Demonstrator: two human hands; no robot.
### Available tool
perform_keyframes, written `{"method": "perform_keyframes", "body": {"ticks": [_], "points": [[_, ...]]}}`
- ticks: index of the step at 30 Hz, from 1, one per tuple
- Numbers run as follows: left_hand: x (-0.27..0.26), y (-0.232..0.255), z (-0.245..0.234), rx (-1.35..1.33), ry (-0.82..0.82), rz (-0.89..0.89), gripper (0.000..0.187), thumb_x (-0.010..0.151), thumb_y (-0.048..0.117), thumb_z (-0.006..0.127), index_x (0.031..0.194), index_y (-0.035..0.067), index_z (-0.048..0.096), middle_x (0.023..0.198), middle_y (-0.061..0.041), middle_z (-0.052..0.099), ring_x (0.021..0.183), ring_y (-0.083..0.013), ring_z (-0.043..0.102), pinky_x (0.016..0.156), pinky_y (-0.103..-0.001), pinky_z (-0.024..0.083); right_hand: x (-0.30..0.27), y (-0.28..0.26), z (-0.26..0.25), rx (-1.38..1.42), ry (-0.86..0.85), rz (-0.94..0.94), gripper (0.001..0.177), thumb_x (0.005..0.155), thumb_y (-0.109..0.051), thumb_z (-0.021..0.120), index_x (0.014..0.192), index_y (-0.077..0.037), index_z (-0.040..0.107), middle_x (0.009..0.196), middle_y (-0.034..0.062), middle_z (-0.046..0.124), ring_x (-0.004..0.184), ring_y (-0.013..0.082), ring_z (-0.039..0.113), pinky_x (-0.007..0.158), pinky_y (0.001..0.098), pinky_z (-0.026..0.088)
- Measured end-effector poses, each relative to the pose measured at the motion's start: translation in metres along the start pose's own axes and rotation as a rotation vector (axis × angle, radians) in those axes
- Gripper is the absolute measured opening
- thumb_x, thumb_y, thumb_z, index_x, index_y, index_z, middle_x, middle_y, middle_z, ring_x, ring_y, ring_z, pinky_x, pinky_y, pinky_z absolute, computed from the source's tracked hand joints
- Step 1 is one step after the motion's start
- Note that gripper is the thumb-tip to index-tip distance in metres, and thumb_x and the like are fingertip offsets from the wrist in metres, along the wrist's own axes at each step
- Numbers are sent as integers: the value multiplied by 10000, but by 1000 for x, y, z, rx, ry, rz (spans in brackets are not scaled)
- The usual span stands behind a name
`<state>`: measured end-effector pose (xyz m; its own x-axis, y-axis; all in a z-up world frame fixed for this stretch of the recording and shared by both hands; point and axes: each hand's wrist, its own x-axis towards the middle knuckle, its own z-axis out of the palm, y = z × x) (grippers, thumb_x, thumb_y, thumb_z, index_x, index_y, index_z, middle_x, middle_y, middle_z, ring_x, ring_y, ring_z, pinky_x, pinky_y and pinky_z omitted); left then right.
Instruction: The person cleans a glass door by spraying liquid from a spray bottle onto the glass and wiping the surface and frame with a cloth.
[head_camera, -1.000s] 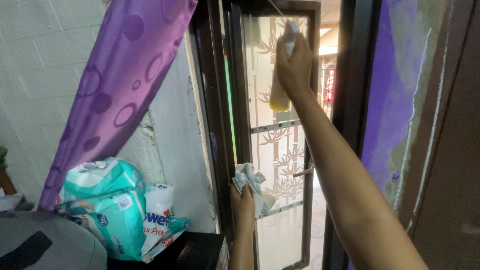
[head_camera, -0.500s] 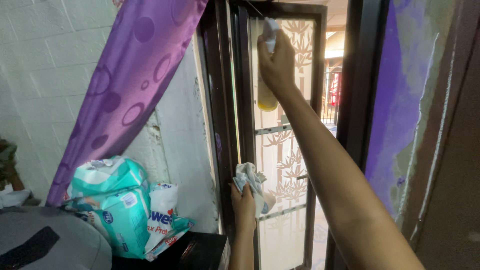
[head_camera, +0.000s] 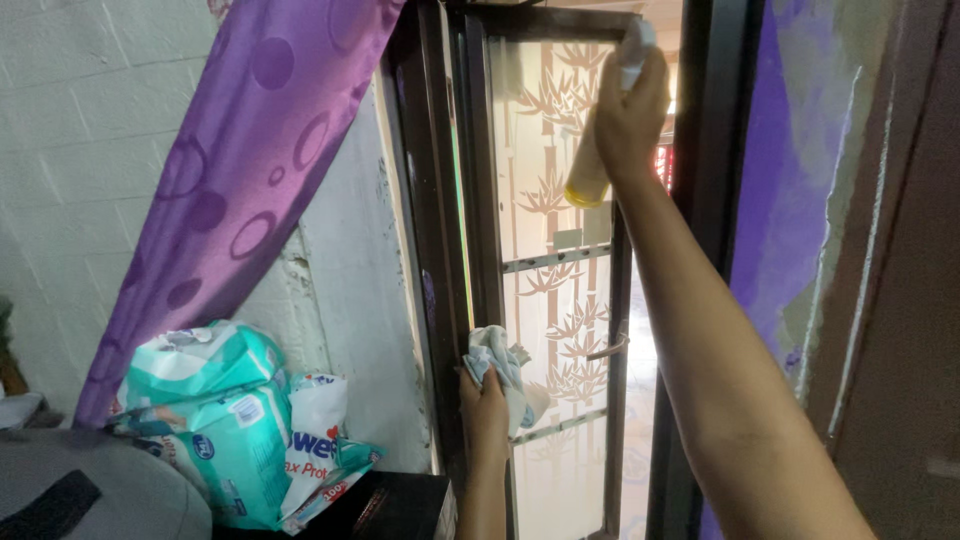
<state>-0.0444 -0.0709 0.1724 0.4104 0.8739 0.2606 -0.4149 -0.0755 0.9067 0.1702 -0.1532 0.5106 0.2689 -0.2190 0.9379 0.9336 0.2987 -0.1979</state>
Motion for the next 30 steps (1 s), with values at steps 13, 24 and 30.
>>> {"method": "perform_keyframes", "body": {"ticks": [13,24,30], "points": [[13,-29,15,-17,27,26,450,984,243,553,1401,74,560,1286,-133,695,1149,-225,677,960,-344,510,-14,-2,-43,-106,50,-59,259,1089,-247,562,1140,5,534,1118,161,581,1003,257,654,792,439,597],[18,-76,8,57,67,82,425,973,249,577,1352,57,570,1260,-164,702,1127,-273,696,938,-372,526,-127,-65,-26,82,-309,47,401,1057,-193,611,1397,-13,500,1091,126,692,953,208,743,809,334,599],[-1,-106,-7,190,112,-4,435,971,267,579,1363,81,552,1228,-168,693,1112,-296,686,911,-385,531,-234,-87,11,334,-601,327,469,1023,-191,625,1450,-44,497,985,126,716,891,193,728,788,322,584]]}}
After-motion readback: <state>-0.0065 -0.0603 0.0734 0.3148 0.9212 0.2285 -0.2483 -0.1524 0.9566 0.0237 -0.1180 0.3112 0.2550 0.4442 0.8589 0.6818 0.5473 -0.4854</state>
